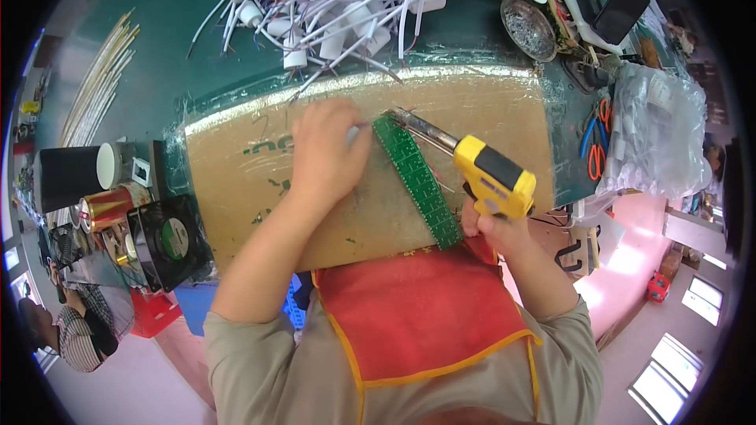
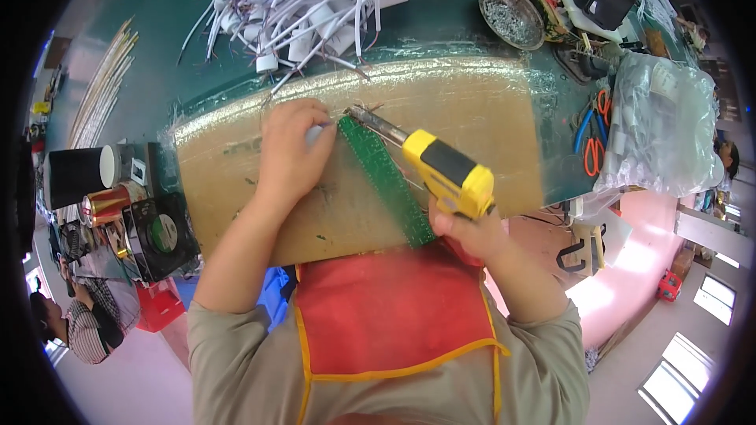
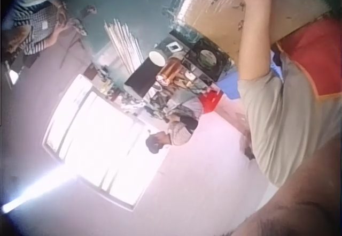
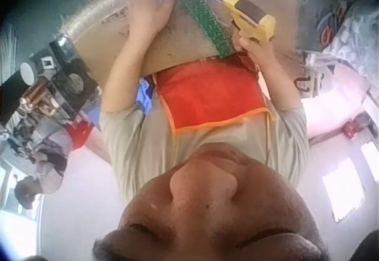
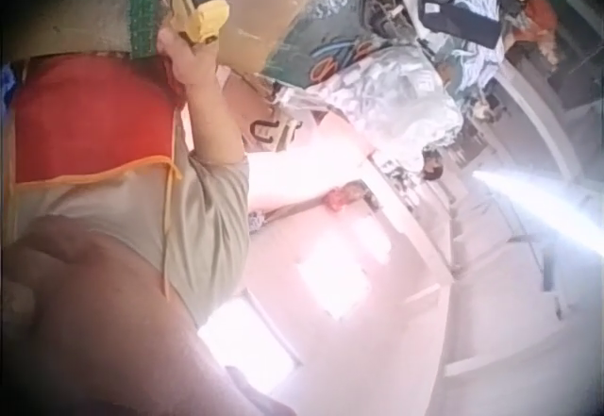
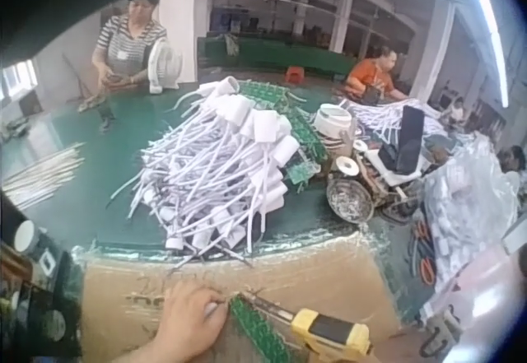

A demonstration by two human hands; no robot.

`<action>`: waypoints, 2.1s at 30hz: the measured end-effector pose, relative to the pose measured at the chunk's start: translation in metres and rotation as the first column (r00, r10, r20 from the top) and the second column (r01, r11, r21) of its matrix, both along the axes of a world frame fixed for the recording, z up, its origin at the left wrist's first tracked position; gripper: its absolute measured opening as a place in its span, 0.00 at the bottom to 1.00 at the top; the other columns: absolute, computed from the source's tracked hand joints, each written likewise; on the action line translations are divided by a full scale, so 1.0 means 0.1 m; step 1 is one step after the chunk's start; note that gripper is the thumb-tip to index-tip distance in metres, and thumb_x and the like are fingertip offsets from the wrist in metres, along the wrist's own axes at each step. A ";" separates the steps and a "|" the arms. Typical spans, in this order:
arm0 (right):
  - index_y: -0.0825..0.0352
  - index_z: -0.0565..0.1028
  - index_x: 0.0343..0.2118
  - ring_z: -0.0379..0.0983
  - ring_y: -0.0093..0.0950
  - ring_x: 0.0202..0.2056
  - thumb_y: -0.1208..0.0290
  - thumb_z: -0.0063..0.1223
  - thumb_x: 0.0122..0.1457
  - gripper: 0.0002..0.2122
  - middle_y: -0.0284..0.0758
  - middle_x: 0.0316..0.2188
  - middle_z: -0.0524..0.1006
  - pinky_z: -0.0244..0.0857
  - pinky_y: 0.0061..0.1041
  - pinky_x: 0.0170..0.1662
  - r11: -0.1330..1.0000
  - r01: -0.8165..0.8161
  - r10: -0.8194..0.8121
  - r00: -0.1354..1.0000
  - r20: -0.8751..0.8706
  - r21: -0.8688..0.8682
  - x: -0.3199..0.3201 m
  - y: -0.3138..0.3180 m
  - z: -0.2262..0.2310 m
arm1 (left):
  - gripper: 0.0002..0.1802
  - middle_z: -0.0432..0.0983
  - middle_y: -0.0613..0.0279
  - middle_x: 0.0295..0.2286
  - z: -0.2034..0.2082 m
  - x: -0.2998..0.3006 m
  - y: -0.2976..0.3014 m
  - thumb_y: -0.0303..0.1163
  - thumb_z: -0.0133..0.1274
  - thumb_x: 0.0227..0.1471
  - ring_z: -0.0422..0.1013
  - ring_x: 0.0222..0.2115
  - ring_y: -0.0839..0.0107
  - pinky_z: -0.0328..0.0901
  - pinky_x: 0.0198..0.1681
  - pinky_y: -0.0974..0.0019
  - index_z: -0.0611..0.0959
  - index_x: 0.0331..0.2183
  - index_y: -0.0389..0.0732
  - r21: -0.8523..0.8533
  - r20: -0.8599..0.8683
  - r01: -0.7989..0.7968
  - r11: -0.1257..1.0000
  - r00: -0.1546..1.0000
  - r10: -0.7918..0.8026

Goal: The person assembles lighting components by soldering wires to a circuit board and attaching bulb sockets to the circuit board with a soldering iron.

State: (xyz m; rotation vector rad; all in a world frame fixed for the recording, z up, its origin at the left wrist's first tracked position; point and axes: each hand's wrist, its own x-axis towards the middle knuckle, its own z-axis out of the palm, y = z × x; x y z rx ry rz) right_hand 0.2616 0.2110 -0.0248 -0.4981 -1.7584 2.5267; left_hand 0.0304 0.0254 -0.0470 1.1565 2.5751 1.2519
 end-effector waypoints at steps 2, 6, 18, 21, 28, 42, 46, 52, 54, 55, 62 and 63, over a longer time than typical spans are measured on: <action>0.68 0.66 0.51 0.67 0.20 0.25 0.70 0.59 0.54 0.22 0.32 0.26 0.72 0.63 0.20 0.29 1.000 0.011 -0.011 1.000 0.014 -0.018 0.00 0.07 -0.05 | 0.06 0.76 0.58 0.39 0.00 -0.03 0.03 0.30 0.56 0.45 0.68 0.44 0.56 0.58 0.49 0.54 0.80 0.30 0.40 -0.008 -0.081 -0.005 1.000 0.997 0.004; 0.69 0.66 0.52 0.66 0.19 0.23 0.71 0.56 0.55 0.22 0.32 0.25 0.71 0.61 0.19 0.27 0.999 0.013 -0.012 0.999 0.030 -0.031 -0.01 0.09 -0.10 | 0.06 0.76 0.59 0.39 -0.04 -0.03 0.03 0.29 0.56 0.44 0.68 0.44 0.57 0.57 0.49 0.54 0.81 0.29 0.41 0.011 -0.073 -0.021 1.000 0.997 0.021; 0.72 0.66 0.49 0.59 0.19 0.20 0.60 0.67 0.50 0.29 0.29 0.21 0.64 0.55 0.19 0.23 0.999 0.030 -0.036 0.989 0.141 0.043 -0.06 0.05 -0.09 | 0.06 0.76 0.60 0.38 -0.02 -0.02 0.06 0.29 0.56 0.43 0.68 0.43 0.58 0.58 0.47 0.54 0.81 0.28 0.40 -0.028 -0.083 -0.030 0.999 0.996 0.028; 0.72 0.66 0.48 0.59 0.19 0.20 0.60 0.67 0.50 0.28 0.29 0.21 0.64 0.55 0.19 0.23 0.999 0.021 -0.026 0.990 0.136 0.042 -0.08 0.05 -0.08 | 0.06 0.76 0.60 0.38 -0.02 -0.04 0.05 0.29 0.56 0.43 0.69 0.43 0.58 0.58 0.47 0.54 0.81 0.29 0.40 -0.021 -0.096 -0.035 0.999 0.995 0.033; 0.72 0.66 0.47 0.59 0.19 0.21 0.60 0.67 0.50 0.28 0.28 0.21 0.64 0.56 0.19 0.24 0.998 0.041 -0.046 0.991 0.129 0.046 -0.07 0.04 -0.09 | 0.05 0.77 0.61 0.37 -0.04 -0.06 0.04 0.27 0.57 0.43 0.70 0.42 0.58 0.60 0.47 0.56 0.80 0.28 0.41 0.015 -0.074 -0.018 1.000 0.997 0.019; 0.71 0.67 0.46 0.62 0.20 0.21 0.62 0.64 0.51 0.24 0.30 0.22 0.67 0.58 0.20 0.24 0.996 0.034 -0.047 0.988 0.149 0.088 -0.05 0.02 -0.11 | 0.06 0.77 0.62 0.37 0.01 -0.02 0.05 0.26 0.58 0.43 0.69 0.43 0.58 0.60 0.50 0.57 0.80 0.29 0.41 -0.032 -0.085 -0.025 0.999 0.996 0.022; 0.72 0.66 0.50 0.62 0.20 0.20 0.61 0.65 0.51 0.28 0.30 0.21 0.66 0.58 0.20 0.24 0.995 0.029 -0.040 0.991 0.127 0.093 -0.08 0.03 -0.11 | 0.05 0.77 0.61 0.37 -0.01 -0.04 0.05 0.27 0.57 0.43 0.69 0.43 0.58 0.59 0.48 0.55 0.80 0.28 0.40 -0.026 -0.095 -0.024 0.999 0.995 0.021; 0.66 0.70 0.46 0.67 0.18 0.25 0.68 0.60 0.56 0.17 0.29 0.25 0.72 0.63 0.19 0.28 1.000 0.004 -0.005 0.999 0.051 0.015 -0.01 0.13 -0.08 | 0.05 0.77 0.59 0.37 0.00 -0.06 0.10 0.27 0.56 0.43 0.69 0.42 0.56 0.59 0.46 0.53 0.80 0.28 0.40 0.004 -0.110 0.006 1.000 0.994 -0.006; 0.66 0.70 0.47 0.68 0.18 0.25 0.68 0.61 0.55 0.18 0.28 0.25 0.73 0.64 0.20 0.28 0.997 0.022 -0.028 0.997 0.077 0.080 0.05 0.10 -0.12 | 0.06 0.76 0.57 0.37 0.00 -0.06 0.10 0.28 0.57 0.43 0.69 0.42 0.54 0.60 0.46 0.53 0.80 0.28 0.40 -0.008 -0.086 0.005 1.000 0.996 -0.006; 0.66 0.70 0.47 0.69 0.18 0.25 0.68 0.62 0.55 0.19 0.28 0.25 0.73 0.64 0.20 0.28 0.991 0.024 -0.038 0.993 0.111 0.132 0.05 0.11 -0.13 | 0.06 0.76 0.57 0.37 0.01 -0.05 0.08 0.28 0.57 0.43 0.69 0.42 0.54 0.60 0.46 0.52 0.79 0.28 0.39 -0.009 -0.073 -0.007 1.000 0.997 0.007; 0.67 0.69 0.51 0.70 0.19 0.36 0.69 0.63 0.55 0.22 0.29 0.36 0.74 0.67 0.23 0.40 0.998 -0.015 0.011 0.998 0.059 0.060 0.01 0.08 -0.18 | 0.06 0.75 0.56 0.38 0.05 -0.01 0.03 0.26 0.58 0.43 0.68 0.43 0.54 0.59 0.48 0.53 0.79 0.28 0.39 -0.047 -0.064 0.023 0.999 0.998 -0.026; 0.68 0.69 0.52 0.70 0.20 0.38 0.69 0.62 0.55 0.23 0.30 0.38 0.74 0.66 0.24 0.42 0.999 -0.024 0.022 0.998 0.058 0.043 0.03 0.09 -0.20 | 0.06 0.75 0.56 0.38 0.06 -0.01 0.04 0.26 0.58 0.43 0.68 0.43 0.54 0.59 0.48 0.53 0.79 0.28 0.39 -0.034 -0.081 0.036 0.999 0.996 -0.038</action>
